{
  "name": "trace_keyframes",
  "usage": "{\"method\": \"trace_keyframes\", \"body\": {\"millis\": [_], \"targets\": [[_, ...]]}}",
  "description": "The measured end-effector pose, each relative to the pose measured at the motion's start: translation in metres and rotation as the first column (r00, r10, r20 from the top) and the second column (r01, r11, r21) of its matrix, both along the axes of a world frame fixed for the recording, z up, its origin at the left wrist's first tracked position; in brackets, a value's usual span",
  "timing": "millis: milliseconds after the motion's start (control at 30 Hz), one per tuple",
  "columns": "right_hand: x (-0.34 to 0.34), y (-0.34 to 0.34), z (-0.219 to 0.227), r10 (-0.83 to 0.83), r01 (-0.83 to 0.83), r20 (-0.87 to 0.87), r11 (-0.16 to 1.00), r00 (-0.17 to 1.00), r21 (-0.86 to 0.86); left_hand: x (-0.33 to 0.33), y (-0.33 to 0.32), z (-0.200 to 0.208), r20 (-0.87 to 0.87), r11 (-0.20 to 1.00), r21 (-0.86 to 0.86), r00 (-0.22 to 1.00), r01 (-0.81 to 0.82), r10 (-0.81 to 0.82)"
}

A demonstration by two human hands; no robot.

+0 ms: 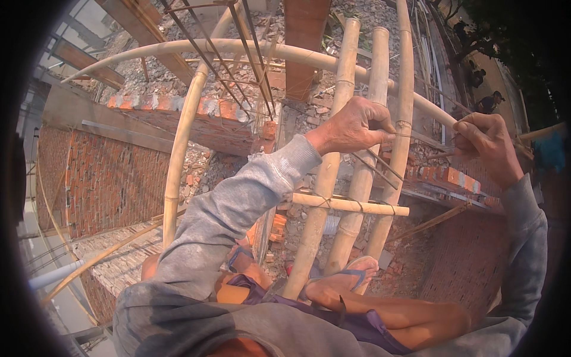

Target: The person assembles a bamboo scaffolding structure by tying bamboo poles together with wire. They use pliers to twist and secure the wire around the joints, then climb the structure to continue working at height.

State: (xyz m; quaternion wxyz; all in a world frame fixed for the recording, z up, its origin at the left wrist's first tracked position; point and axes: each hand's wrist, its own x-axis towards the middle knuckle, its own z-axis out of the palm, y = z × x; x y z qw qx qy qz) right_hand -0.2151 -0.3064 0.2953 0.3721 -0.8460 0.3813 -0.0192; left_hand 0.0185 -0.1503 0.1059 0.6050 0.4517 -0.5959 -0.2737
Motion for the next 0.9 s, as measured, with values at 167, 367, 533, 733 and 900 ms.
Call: {"method": "trace_keyframes", "body": {"millis": [167,367,533,733,900], "targets": [[-0.037,-0.031,-0.038,-0.097,0.087,-0.036,0.973,0.995,-0.216,-0.005,-0.021,0.001,0.114,0.991,0.062,0.986,0.115,-0.122],[-0.091,0.023,-0.058,0.378,-0.587,-0.457,0.621,0.805,-0.519,-0.047,-0.032,-0.01,-0.243,0.847,0.273,0.884,0.457,-0.399],[-0.147,0.044,-0.049,-0.137,0.186,-0.139,0.874,0.981,0.449,-0.085,-0.051,-0.013,-0.331,0.761,0.4,0.855,0.511,-0.4],[-0.21,0.072,-0.089,0.185,-0.189,-0.272,0.982,0.944,0.014,-0.16,-0.071,-0.032,-0.079,0.788,0.407,0.878,0.461,-0.473],[-0.259,0.114,-0.145,-0.318,0.313,0.005,0.935,0.948,0.17,-0.184,-0.066,-0.082,0.202,0.862,0.366,0.874,0.35,-0.441]]}}
